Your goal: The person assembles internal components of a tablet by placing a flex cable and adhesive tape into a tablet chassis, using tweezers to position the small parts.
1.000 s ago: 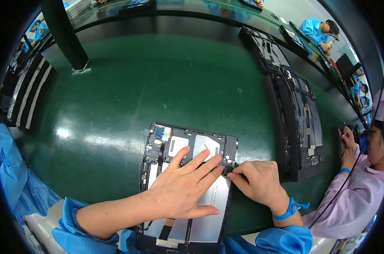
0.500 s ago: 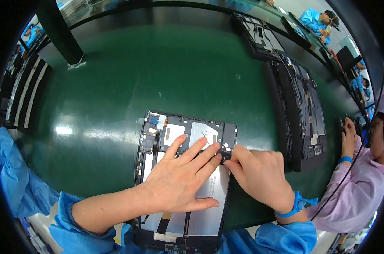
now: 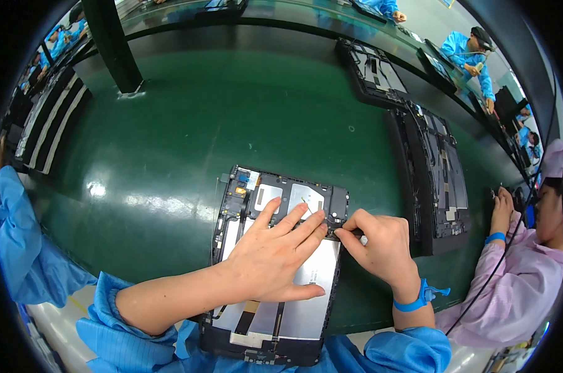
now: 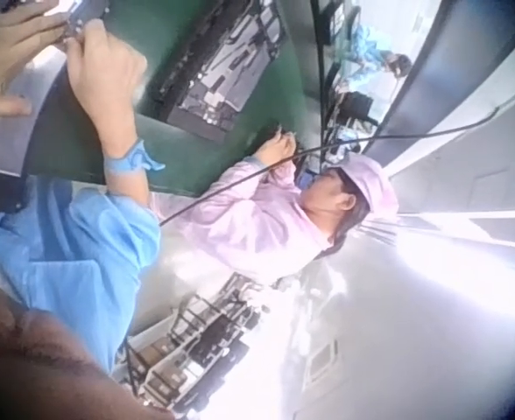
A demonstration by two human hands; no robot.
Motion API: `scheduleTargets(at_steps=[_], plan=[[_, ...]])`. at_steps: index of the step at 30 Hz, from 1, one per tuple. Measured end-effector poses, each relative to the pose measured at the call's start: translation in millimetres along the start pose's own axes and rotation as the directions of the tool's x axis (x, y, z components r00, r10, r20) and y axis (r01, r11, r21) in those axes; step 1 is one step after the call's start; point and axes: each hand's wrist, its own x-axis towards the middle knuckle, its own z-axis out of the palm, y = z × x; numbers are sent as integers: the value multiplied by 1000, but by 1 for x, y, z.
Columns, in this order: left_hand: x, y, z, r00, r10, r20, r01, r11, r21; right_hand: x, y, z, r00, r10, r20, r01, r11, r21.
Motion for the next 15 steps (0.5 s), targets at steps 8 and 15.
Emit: scheduleTargets(at_steps=[8,15], plan=[[0,-1,1,1000,-5,-23,4,999,-42,2,-8,-4,997,4,76,0,998,-58],[1,-3,2,1000,2,-21,-3,999,-37,9,-37,-3,985,81,153,-14,920,-392]])
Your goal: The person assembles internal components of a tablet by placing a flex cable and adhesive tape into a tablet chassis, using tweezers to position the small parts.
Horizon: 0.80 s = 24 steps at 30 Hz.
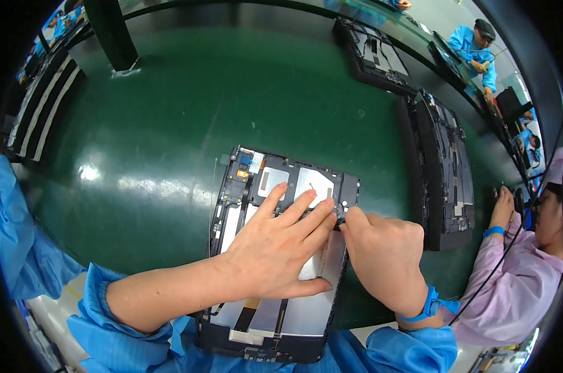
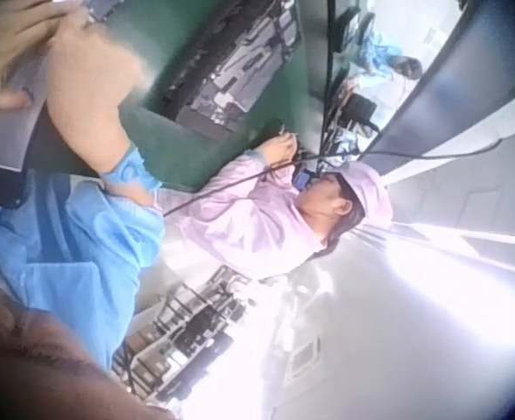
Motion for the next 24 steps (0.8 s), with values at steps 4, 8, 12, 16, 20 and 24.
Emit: scheduleTargets(at_steps=[4,8,12,16,20,24], plan=[[2,-2,-2,1000,13,-17,-13,1000,-16,20,-15,-12,988,-86,125,109,976,-187],[2,-2,-2,999,21,-29,-22,999,-38,19,-9,-12,983,-123,139,146,975,-165],[1,-2,2,1000,22,7,-22,999,25,3,18,4,998,-60,9,58,994,97],[0,1,1,1000,7,-30,-6,1000,30,-14,25,7,989,106,-102,-70,949,307],[1,3,-2,1000,0,21,-1,999,43,-17,28,15,991,59,-121,-16,944,330],[2,3,-2,1000,10,13,-11,999,47,-15,25,18,993,30,-115,13,935,356]])
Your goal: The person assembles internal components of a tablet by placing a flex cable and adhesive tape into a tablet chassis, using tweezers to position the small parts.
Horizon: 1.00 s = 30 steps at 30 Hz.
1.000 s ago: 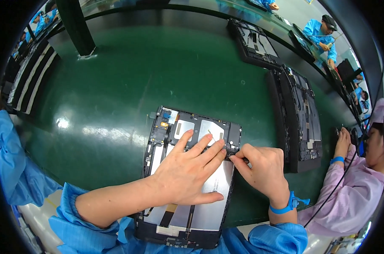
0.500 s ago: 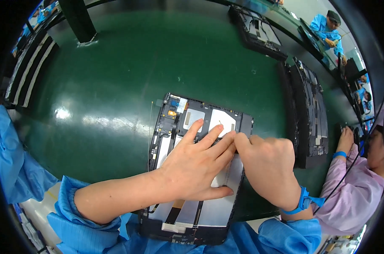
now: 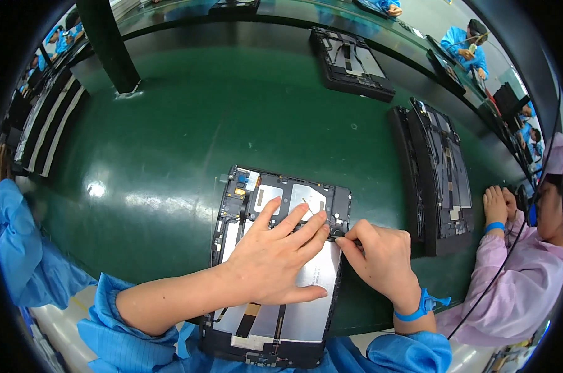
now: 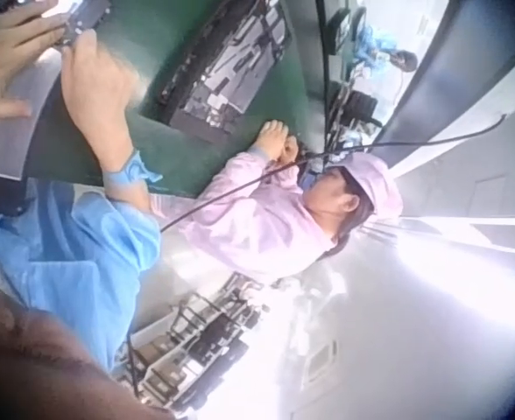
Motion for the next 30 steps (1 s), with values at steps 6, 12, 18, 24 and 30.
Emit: scheduleTargets(at_steps=[6,12,18,24,30], plan=[[3,-3,4,999,1,-39,-1,1000,-4,2,4,2,999,-5,44,5,1000,-2],[3,2,-1,1000,9,-2,-9,999,45,13,-9,-13,979,58,195,-27,987,-159],[-8,-6,11,989,4,-145,-21,993,-117,19,-4,-16,975,-47,217,79,987,-141],[-95,-6,-35,731,-507,-458,295,839,-458,45,-38,-3,795,-452,404,246,849,468],[-150,41,-8,623,-709,-331,427,663,-615,75,-74,33,568,-706,423,462,699,546]])
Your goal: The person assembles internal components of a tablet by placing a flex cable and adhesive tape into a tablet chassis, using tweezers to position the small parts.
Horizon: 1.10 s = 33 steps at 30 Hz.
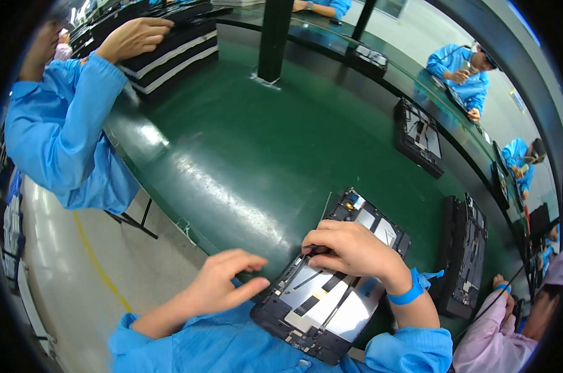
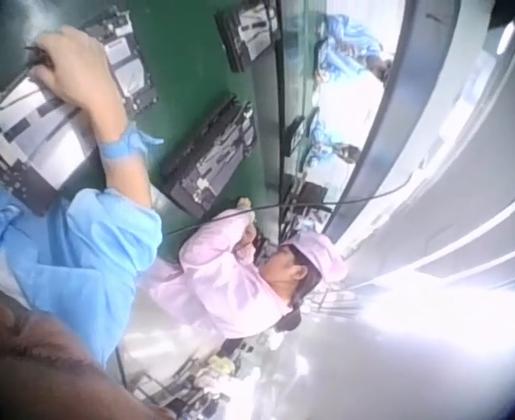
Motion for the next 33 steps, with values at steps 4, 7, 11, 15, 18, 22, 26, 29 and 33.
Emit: scheduleTargets(at_steps=[4,7,11,15,18,22,26,29,33], plan=[[-15,0,6,1000,8,0,-8,998,-57,19,-5,-2,967,21,253,-4,998,-67],[-13,0,8,997,70,15,-69,997,-24,26,-7,-3,951,6,309,23,996,-88],[-10,2,10,982,173,81,-183,973,143,27,-12,-3,959,-33,282,60,994,-90],[-10,4,5,962,225,154,-263,912,314,18,-22,0,953,62,297,-35,995,-95],[-9,1,3,950,252,184,-303,884,356,13,-18,9,979,10,204,-30,995,93],[-7,1,-4,932,245,268,-332,874,355,12,-16,15,983,-35,183,17,995,97],[-4,-1,-2,898,315,308,-427,797,427,15,-18,18,999,17,41,-19,998,53],[-2,2,-4,872,358,333,-480,756,444,16,-19,16,997,73,19,-74,996,44],[4,5,-6,848,354,394,-511,742,434,18,-18,14,984,177,18,-177,983,42]])
